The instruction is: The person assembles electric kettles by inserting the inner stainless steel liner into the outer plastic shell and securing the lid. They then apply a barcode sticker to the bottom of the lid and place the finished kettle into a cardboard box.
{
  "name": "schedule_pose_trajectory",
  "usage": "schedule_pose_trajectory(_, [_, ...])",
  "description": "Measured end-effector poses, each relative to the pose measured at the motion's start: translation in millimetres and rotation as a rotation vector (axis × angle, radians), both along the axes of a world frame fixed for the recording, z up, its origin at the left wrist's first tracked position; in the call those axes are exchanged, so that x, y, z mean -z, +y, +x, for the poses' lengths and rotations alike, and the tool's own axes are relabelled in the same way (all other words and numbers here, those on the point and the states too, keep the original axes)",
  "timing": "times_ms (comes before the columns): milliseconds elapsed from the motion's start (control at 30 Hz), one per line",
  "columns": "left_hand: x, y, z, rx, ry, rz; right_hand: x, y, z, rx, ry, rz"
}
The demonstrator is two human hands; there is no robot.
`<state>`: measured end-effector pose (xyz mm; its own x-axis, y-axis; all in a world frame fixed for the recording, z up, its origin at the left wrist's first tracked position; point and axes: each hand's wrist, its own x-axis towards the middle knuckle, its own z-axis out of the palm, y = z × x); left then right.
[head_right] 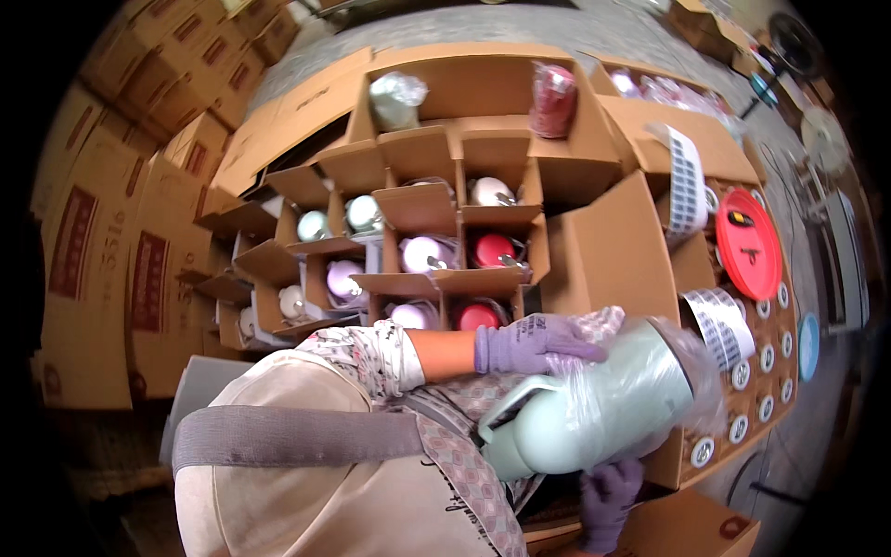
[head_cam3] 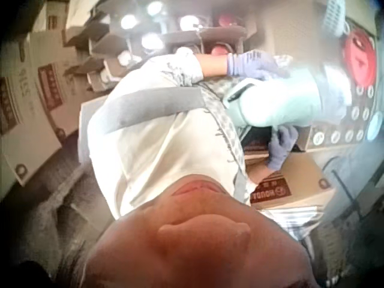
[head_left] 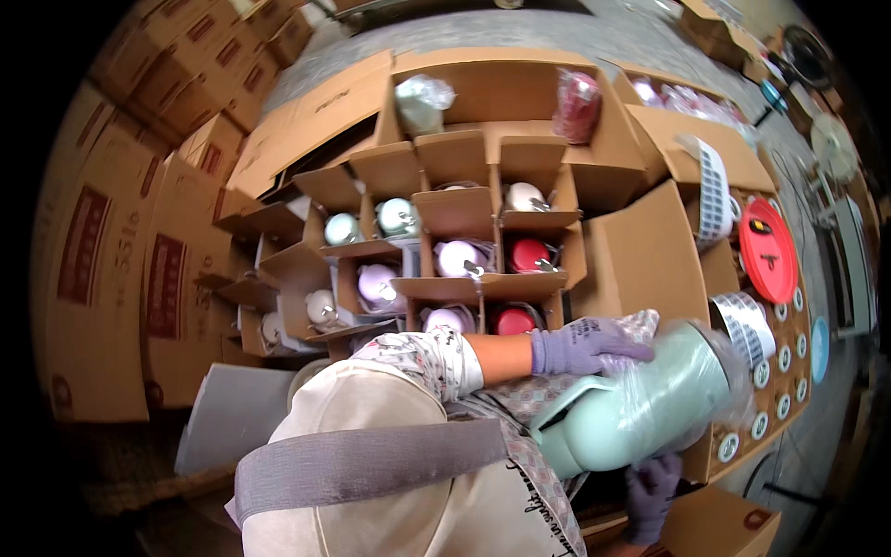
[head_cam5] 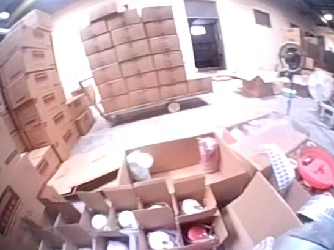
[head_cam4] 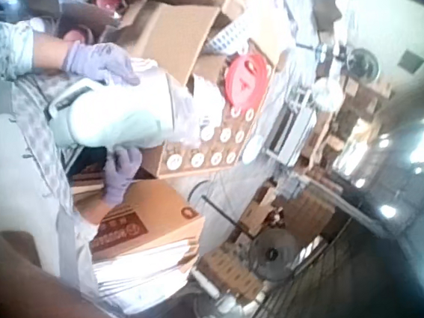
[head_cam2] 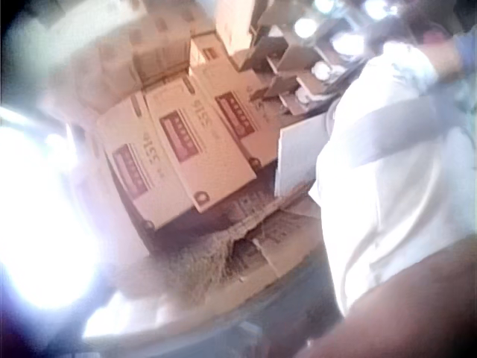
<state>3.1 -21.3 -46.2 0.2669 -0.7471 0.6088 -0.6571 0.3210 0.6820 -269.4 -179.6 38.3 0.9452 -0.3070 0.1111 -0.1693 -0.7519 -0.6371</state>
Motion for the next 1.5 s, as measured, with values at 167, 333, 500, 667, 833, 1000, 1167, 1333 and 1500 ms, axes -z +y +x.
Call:
schedule_pose_trajectory(167, [3.1,95.3,-33.6,-0.089,-0.122,0.021,29.8,3.6,-4.8,-0.381,0.409,-0.04])
schedule_pose_trajectory(333, [-0.8,137.2,-67.6,-0.358,-0.433,0.055,-99.1,49.2,101.6,-0.502,-0.057,-0.469])
schedule_pose_trajectory(500, [-32.2,155.5,-71.0,-0.352,-0.426,0.03,-58.4,80.8,179.5,-1.208,0.465,-0.656])
schedule_pose_trajectory(667, [-67.5,227.2,-27.0,-0.692,-0.443,0.343,-93.1,69.7,203.0,-1.246,0.645,-0.752])
schedule_pose_trajectory(833, [-38.0,452.2,132.6,-1.63,0.085,0.503,-175.7,104.5,236.7,-0.91,0.54,-0.614])
schedule_pose_trajectory(1000, [56.7,576.7,170.1,-0.873,0.757,1.422,-214.1,159.8,311.3,-0.433,0.158,0.19])
schedule_pose_trajectory(1167, [96.1,552.9,129.2,-0.878,0.786,1.493,-158.5,345.0,404.0,-0.64,0.277,1.062])
schedule_pose_trajectory(1333, [120.8,539.1,84.0,-1.275,0.18,0.963,-21.4,519.8,474.6,-0.487,0.63,1.487])
schedule_pose_trajectory(1500, [105.4,511.0,72.2,-1.261,0.437,1.299,52.1,595.7,462.8,-0.296,0.384,0.894])
